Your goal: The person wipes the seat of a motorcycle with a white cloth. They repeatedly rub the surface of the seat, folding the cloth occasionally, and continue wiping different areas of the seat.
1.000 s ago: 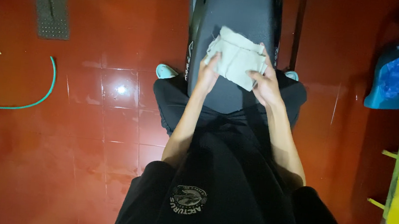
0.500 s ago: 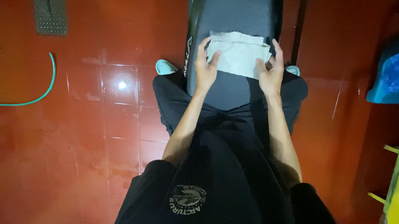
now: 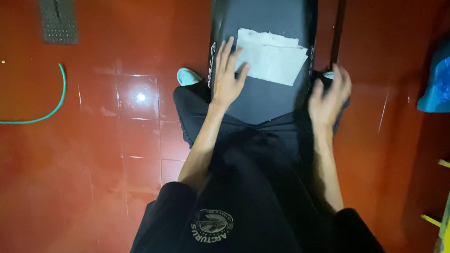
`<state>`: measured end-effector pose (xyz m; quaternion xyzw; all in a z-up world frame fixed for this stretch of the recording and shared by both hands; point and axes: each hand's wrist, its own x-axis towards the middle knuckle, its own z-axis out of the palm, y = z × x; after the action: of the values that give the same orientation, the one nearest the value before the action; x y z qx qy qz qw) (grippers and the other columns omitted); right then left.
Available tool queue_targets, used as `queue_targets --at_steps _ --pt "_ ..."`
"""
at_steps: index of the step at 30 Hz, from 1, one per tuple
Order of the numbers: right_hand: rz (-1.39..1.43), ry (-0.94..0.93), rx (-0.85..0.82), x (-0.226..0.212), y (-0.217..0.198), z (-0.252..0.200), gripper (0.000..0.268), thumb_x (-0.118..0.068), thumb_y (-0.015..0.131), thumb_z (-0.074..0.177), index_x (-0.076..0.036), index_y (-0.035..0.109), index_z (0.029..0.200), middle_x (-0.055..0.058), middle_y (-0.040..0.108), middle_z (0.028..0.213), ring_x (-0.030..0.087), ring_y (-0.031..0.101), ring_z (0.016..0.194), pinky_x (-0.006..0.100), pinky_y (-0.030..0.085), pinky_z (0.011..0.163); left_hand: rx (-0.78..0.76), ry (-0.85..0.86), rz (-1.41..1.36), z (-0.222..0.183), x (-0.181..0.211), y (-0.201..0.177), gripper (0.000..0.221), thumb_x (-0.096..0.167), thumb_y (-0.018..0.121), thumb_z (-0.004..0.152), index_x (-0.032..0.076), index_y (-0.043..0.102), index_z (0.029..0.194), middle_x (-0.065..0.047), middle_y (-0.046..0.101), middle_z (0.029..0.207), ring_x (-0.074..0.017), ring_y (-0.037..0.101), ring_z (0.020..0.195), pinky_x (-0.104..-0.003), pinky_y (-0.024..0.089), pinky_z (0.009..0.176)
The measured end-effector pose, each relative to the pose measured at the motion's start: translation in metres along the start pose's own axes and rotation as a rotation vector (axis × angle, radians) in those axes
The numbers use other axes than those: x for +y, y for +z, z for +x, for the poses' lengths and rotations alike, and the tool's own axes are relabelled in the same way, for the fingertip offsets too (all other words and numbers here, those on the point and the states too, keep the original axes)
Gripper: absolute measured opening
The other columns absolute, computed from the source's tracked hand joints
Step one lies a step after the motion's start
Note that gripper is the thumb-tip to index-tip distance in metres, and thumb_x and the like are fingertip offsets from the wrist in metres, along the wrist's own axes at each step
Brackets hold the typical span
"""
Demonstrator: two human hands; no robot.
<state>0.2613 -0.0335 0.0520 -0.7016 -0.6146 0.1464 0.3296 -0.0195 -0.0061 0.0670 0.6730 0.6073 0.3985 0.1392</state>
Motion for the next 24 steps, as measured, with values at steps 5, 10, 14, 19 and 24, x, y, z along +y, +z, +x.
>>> queue_targets --at_steps 5,10,14,19,24 --pt "0.166 0.498 -0.085 0.092 -0.031 -0.107 0.052 -0.030 0.063 0.106 -0.014 0.048 0.154 0.028 0.035 0.156 0.047 0.031 0.146 0.058 0.026 0.121 -0.023 0.073 0.346 -0.012 -0.017 0.020 0.050 0.045 0.061 0.103 0.014 0.056 0.141 -0.013 0.035 0.164 -0.0312 0.032 0.153 -0.047 0.030 0.124" --pt "0.634 0.777 -0.064 0.082 -0.044 -0.137 0.055 -0.046 0.040 0.114 -0.020 0.036 0.162 0.025 0.028 0.164 0.040 0.022 0.154 0.049 0.019 0.128 0.045 0.046 0.336 -0.018 -0.021 0.033 0.048 0.045 0.054 0.105 0.015 0.054 0.142 -0.013 0.033 0.165 -0.0312 0.031 0.154 -0.046 0.029 0.124" --pt "0.530 0.827 -0.078 0.116 -0.030 -0.113 0.055 -0.048 0.046 0.112 -0.021 0.039 0.160 0.021 0.035 0.161 0.036 0.030 0.150 0.048 0.026 0.123 -0.004 0.032 0.076 -0.019 -0.023 0.002 0.040 0.028 0.060 0.103 0.010 0.057 0.138 -0.017 0.038 0.161 -0.0370 0.036 0.149 -0.050 0.032 0.121" --pt "0.397 0.873 -0.128 0.166 -0.001 -0.071 0.055 -0.050 0.054 0.110 -0.023 0.043 0.157 0.015 0.044 0.156 0.031 0.040 0.145 0.047 0.035 0.118 0.129 -0.124 0.144 -0.095 -0.082 -0.057 0.034 0.010 0.075 0.092 0.010 0.067 0.124 -0.017 0.055 0.146 -0.0387 0.053 0.135 -0.050 0.043 0.111" --pt "0.226 0.629 -0.071 0.117 0.012 -0.018 0.057 -0.037 0.060 0.111 -0.014 0.041 0.159 0.020 0.040 0.160 0.033 0.032 0.150 0.046 0.026 0.125 -0.207 -1.241 -0.239 -0.218 -0.144 -0.080 0.065 0.070 0.041 0.102 0.045 0.026 0.161 -0.018 0.034 0.164 -0.0478 0.033 0.146 -0.060 0.028 0.122"
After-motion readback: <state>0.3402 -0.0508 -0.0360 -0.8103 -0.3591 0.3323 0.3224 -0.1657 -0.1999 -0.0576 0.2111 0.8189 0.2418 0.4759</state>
